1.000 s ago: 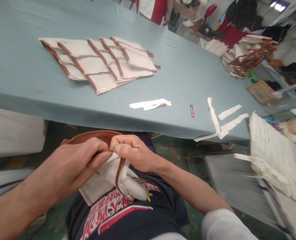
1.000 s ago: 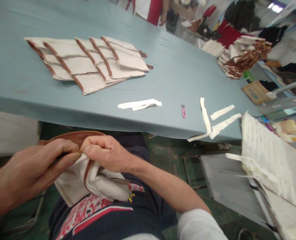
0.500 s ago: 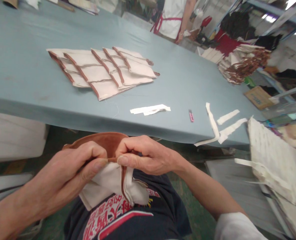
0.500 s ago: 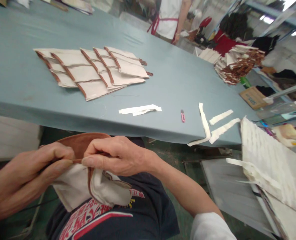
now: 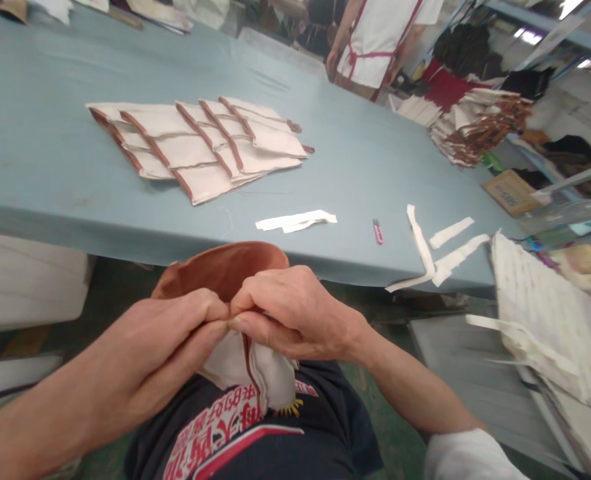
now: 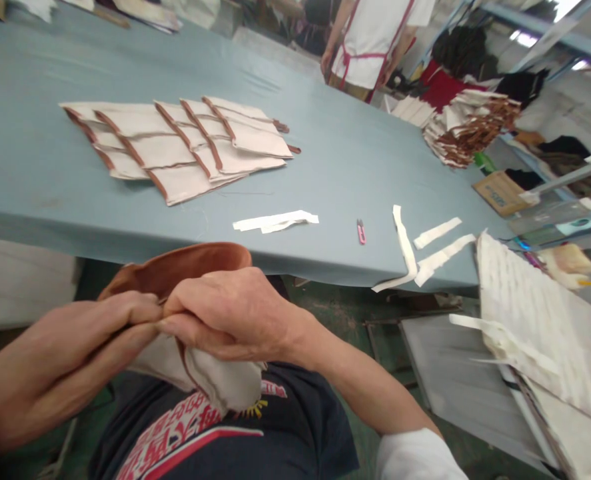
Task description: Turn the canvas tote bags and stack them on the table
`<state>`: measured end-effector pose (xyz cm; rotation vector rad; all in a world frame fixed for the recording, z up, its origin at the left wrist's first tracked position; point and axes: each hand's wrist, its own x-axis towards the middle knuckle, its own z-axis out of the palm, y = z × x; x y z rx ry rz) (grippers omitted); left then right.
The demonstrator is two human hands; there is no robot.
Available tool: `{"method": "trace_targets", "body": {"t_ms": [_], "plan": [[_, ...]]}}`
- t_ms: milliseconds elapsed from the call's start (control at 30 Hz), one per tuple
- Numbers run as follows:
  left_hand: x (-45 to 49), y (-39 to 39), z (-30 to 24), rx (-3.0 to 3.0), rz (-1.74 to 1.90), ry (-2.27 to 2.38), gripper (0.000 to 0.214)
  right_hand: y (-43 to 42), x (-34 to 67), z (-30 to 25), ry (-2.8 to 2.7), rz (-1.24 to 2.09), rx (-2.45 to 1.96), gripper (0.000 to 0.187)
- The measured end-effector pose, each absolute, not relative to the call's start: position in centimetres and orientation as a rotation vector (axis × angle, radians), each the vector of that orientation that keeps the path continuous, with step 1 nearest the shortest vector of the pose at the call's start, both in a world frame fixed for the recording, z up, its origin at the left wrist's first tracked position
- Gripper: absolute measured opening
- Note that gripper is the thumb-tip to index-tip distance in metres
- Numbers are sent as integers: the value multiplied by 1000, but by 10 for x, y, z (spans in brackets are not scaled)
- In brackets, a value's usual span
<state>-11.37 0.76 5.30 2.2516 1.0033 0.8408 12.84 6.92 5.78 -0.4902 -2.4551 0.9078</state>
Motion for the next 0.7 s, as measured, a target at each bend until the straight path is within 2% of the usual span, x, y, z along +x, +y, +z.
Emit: {"method": "trace_targets", "body": {"t_ms": [333, 500, 700], "plan": [[-107, -8, 28, 1981, 964, 1039, 31, 61, 113, 29, -2261, 1263, -647, 31], [-111, -8, 34, 2000, 1000, 1054, 29, 73, 124, 36, -2262, 1078, -414, 38], [-117, 4, 37, 1992, 948, 1038, 34, 75, 138, 48, -2382, 903, -418, 22]]}}
